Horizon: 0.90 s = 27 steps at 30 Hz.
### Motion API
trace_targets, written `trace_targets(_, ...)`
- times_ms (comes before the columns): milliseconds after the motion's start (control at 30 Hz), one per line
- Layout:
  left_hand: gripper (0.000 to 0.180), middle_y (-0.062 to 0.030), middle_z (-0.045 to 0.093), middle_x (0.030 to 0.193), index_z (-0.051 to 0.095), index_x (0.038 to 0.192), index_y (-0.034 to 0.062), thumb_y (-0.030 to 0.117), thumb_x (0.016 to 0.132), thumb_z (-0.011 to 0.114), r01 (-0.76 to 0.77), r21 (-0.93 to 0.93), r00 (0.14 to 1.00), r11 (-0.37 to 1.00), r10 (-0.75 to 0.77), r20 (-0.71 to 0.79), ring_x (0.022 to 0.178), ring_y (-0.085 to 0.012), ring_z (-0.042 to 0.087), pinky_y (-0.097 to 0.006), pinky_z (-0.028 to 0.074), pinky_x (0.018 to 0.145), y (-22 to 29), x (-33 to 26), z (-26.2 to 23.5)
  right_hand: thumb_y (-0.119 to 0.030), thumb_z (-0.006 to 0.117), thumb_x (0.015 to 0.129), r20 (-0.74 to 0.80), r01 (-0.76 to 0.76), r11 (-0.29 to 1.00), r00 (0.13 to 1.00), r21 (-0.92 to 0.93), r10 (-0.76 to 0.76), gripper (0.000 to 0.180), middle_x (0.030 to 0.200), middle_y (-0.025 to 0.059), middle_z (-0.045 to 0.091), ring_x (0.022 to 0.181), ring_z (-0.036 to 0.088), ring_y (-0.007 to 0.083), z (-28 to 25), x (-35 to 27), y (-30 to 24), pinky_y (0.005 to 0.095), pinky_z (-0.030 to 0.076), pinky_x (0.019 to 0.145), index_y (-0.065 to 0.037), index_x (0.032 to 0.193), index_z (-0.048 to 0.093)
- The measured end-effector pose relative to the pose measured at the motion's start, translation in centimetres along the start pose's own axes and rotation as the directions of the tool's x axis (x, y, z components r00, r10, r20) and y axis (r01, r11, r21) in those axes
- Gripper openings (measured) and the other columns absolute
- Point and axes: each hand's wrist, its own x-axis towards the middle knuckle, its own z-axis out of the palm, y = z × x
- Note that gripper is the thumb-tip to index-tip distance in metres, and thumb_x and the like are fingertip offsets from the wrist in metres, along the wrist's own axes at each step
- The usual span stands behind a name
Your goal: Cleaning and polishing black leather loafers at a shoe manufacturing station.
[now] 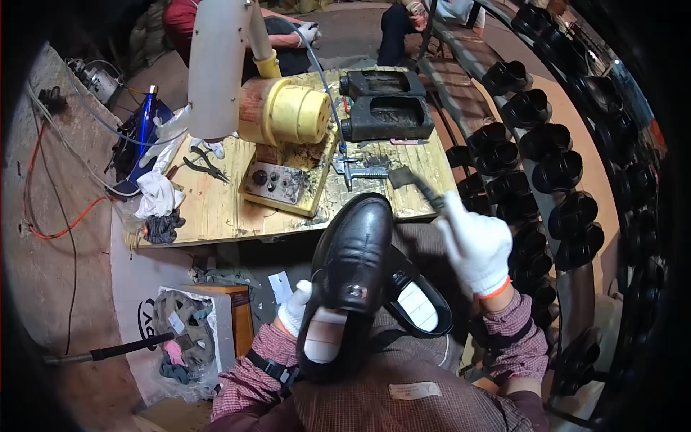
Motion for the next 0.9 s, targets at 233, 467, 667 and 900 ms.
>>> trace_targets(233,0.068,-0.0295,0.066,0.104,0.046,0.138,-0.0095,0.051,0.109,0.035,0.042,0.201,0.999,0.979,-0.034,-0.042,0.082,-0.0332,0.07,-0.041,0.061,0.075,2.1,-0.6,5.3,-0.007,0.074,0.085,-0.135,-0.028,0.946,0.988,0.322,0.075,0.053,0.084,0.015,0.069,0.066,0.066,0.0275,-1.3,-1.4,-2.4,0.0372,0.051,0.064,0.001,0.136,0.063)
trace_targets(467,0.042,-0.0175,0.07,0.095,0.056,0.129,-0.0038,0.032,0.11,0.044,0.067,0.336,0.997,0.94,-0.05,-0.058,0.075,-0.0211,0.069,-0.032,0.059,0.067,3.2,-0.9,6.3,-0.007,0.069,0.078,-0.004,0.236,0.968,0.972,0.085,-0.237,0.053,0.059,0.0028,0.052,0.051,0.057,0.0212,-0.7,-1.5,-4.1,0.0344,0.044,0.047,-0.001,0.13,0.066)
trace_targets(667,0.038,-0.0144,0.07,0.087,0.059,0.124,-0.0046,0.027,0.104,0.058,0.1,0.271,0.985,0.957,-0.056,-0.165,0.069,-0.0185,0.069,-0.03,0.059,0.064,4.5,-1.9,7.8,-0.012,0.068,0.087,-0.095,-0.136,0.977,0.988,-0.163,0.122,0.053,0.081,0.0123,0.063,0.071,0.066,0.0306,7.3,1.6,4.3,0.0434,0.052,0.063,-0.008,0.139,0.058)
trace_targets(900,0.055,-0.0244,0.061,0.122,0.05,0.14,-0.0028,0.039,0.105,0.054,-0.041,-0.553,0.997,0.832,0.073,0.035,0.102,-0.0373,0.067,-0.056,0.054,0.099,4.8,-1.4,0.3,-0.018,0.066,0.09,0.105,-0.088,0.996,0.991,0.002,0.087,0.056,0.122,0.0213,0.064,0.1,0.067,0.0377,12.1,1.7,5.2,0.048,0.054,0.085,-0.003,0.142,0.054)
